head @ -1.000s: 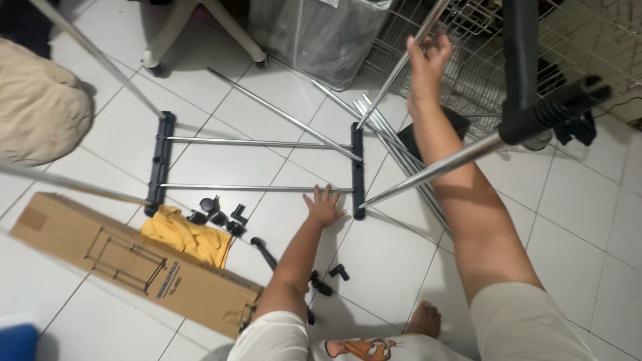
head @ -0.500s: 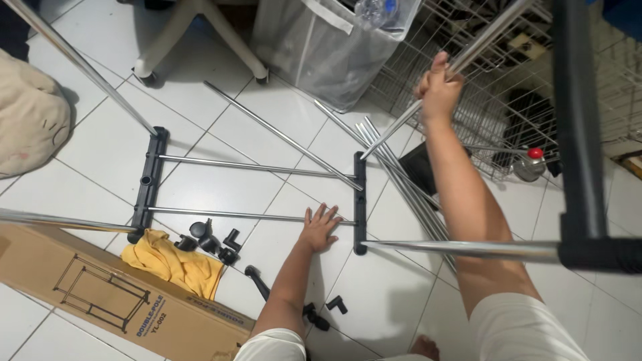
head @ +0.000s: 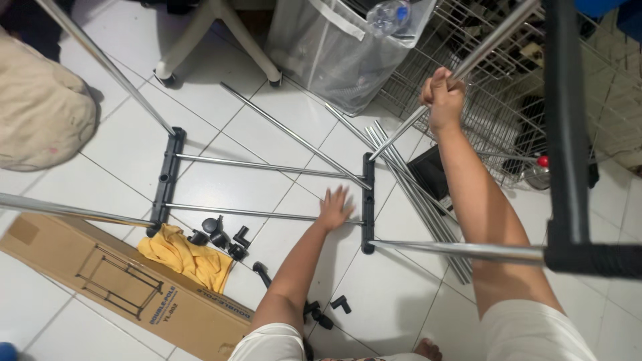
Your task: The person assembles a metal frame structure on a tiled floor. They connect silver metal poles into black plastic crossbars and attach black plastic feet to the ends of the poles.
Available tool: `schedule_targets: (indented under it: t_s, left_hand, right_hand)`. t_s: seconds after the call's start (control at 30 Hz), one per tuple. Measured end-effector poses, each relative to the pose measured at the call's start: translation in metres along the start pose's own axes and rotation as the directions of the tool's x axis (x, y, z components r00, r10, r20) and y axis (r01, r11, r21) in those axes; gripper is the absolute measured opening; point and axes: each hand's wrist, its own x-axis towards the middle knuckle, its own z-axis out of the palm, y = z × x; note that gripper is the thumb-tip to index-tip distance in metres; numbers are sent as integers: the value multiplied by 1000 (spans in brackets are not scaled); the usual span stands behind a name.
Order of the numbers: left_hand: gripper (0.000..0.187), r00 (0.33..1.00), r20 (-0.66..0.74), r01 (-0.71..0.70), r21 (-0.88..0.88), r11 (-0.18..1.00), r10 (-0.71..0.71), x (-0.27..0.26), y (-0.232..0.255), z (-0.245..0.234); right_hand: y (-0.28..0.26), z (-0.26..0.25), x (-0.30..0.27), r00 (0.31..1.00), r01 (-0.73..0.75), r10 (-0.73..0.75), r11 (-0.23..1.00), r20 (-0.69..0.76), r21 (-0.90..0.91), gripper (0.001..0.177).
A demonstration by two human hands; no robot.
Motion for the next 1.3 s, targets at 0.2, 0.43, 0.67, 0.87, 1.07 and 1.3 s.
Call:
schedule_targets:
  t_s: [0.2,0.43,0.67,0.87,1.07,1.3]
  left_hand:
    - [72,807,-465,-544,-345,765,364,66,141,-134]
    - [53,659,-532,-751,-427,503,532,145,318,-190]
    - [54,694,-461,-714,-537,448,554,211,335,-168]
    - [39,616,-658,-752,-327,573,433,231,311,-143]
    - [44,584,-684,-793,-366,486,438,184,304,-183]
    - [57,589,-618,-808,-460,367,521,169,318,-208]
  right_hand:
    - [-20,-17,-67,998,-61,59,982,-15,-181,43]
    - [-162,38,-246,989,30,-68,960,130,277,90]
    - [-140,67,-264,987,101,-108,993,120,60,46]
    - [-127,54,-270,988,157,-157,988,4,-15,47]
    - [-133,36,-270,987,149,-147,988,-62,31,49]
    - [-131,34,-259,983,182,-182,983,-36,11,50]
